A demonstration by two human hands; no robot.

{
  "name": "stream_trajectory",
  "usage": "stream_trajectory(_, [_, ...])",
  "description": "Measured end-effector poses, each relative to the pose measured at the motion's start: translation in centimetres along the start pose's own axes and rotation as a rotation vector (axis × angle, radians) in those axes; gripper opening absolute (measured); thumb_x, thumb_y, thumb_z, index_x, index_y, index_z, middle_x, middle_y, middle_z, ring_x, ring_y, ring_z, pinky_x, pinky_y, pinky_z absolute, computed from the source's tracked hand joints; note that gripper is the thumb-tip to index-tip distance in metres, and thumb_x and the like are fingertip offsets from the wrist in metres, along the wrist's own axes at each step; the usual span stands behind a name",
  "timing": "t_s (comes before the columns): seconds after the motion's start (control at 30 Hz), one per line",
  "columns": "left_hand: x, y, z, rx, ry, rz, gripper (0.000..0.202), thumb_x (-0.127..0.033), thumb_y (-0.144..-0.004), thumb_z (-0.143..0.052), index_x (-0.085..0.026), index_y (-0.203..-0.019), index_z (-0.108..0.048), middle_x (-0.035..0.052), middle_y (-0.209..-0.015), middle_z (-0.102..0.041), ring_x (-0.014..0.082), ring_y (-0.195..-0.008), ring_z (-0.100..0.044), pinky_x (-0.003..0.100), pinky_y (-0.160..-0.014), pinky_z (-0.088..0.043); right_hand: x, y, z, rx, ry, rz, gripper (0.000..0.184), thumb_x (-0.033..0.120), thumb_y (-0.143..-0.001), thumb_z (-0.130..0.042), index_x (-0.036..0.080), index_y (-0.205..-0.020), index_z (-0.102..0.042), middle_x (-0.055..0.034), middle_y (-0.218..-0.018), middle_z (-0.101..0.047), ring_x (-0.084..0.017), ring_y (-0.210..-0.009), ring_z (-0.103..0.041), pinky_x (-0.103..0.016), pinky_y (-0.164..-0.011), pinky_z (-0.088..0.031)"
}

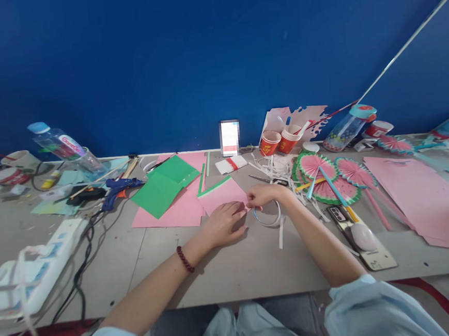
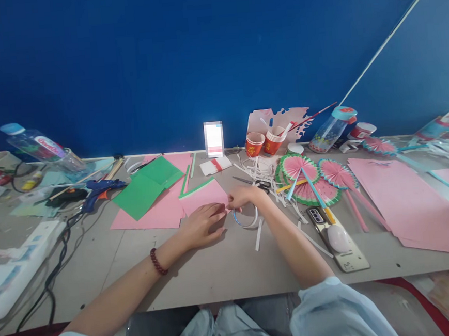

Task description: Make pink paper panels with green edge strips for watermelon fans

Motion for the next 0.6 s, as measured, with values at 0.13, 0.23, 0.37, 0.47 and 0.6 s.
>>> stream_trajectory(0.13, [-0.01, -0.15, 0.28, 0.016, 0.014, 0.001, 0.041, -0.040, -0.088, -0.051, -0.018, -0.124, -0.056, 0.0130, -0.128, -0.054, 0.0271, -0.119, -0.049, 0.042, -0.100, -0.042, -0.02, 0.36, 0.07, 0.022, -0.003, -0.008, 0.016, 0.026, -0.071, -0.050, 0.019, -0.058, -0.057, -0.0020, -0.064, -0.067, -0.014, -0.064, -0.054, -0.023, -0.057, -0.035])
stream_trajectory(0.23, [0.00, -0.19, 0.37, 0.015, 0.016, 0.013, 0.040, -0.039, -0.088, -0.052, -0.019, -0.122, -0.057, 0.0124, -0.128, -0.054, 0.0270, -0.119, -0.049, 0.041, -0.100, -0.042, 0.11, 0.53, 0.07, 0.029, 0.012, -0.008, 0.015, 0.023, -0.069, -0.049, 0.018, -0.056, -0.056, -0.0026, -0.065, -0.068, -0.015, -0.065, -0.055, -0.023, -0.057, -0.036])
stream_trajectory(0.37, [-0.02, -0.25, 0.42, 0.020, 0.028, 0.024, 0.040, -0.037, -0.087, -0.053, -0.020, -0.123, -0.057, 0.0119, -0.129, -0.054, 0.0270, -0.119, -0.050, 0.041, -0.100, -0.042, -0.04, 0.46, 0.04, 0.011, -0.007, 0.020, 0.015, 0.022, -0.068, -0.048, 0.018, -0.058, -0.058, -0.0029, -0.064, -0.068, -0.015, -0.064, -0.057, -0.023, -0.057, -0.037])
stream_trajectory(0.47, [-0.04, -0.30, 0.50, 0.030, 0.036, 0.034, 0.040, -0.035, -0.086, -0.054, -0.019, -0.123, -0.058, 0.0113, -0.128, -0.055, 0.0268, -0.118, -0.050, 0.041, -0.101, -0.042, -0.29, 0.48, 0.14, -0.030, -0.012, 0.010, 0.015, 0.022, -0.069, -0.048, 0.018, -0.061, -0.060, -0.0030, -0.063, -0.068, -0.015, -0.063, -0.058, -0.023, -0.057, -0.038])
stream_trajectory(0.6, [-0.02, -0.28, 0.49, 0.032, 0.046, 0.040, 0.040, -0.034, -0.086, -0.054, -0.019, -0.123, -0.058, 0.0110, -0.128, -0.055, 0.0263, -0.119, -0.050, 0.041, -0.102, -0.042, -0.41, 0.67, 0.32, -0.030, -0.003, -0.015, 0.019, 0.026, -0.072, -0.049, 0.018, -0.058, -0.058, -0.0032, -0.060, -0.066, -0.016, -0.062, -0.057, -0.024, -0.058, -0.039])
Point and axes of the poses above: each hand's wrist, its own y-axis away from the middle knuckle, its own z-axis out of the back of the hand, x = y × z, the point moved 2 cm from there along -y, towards the middle knuckle
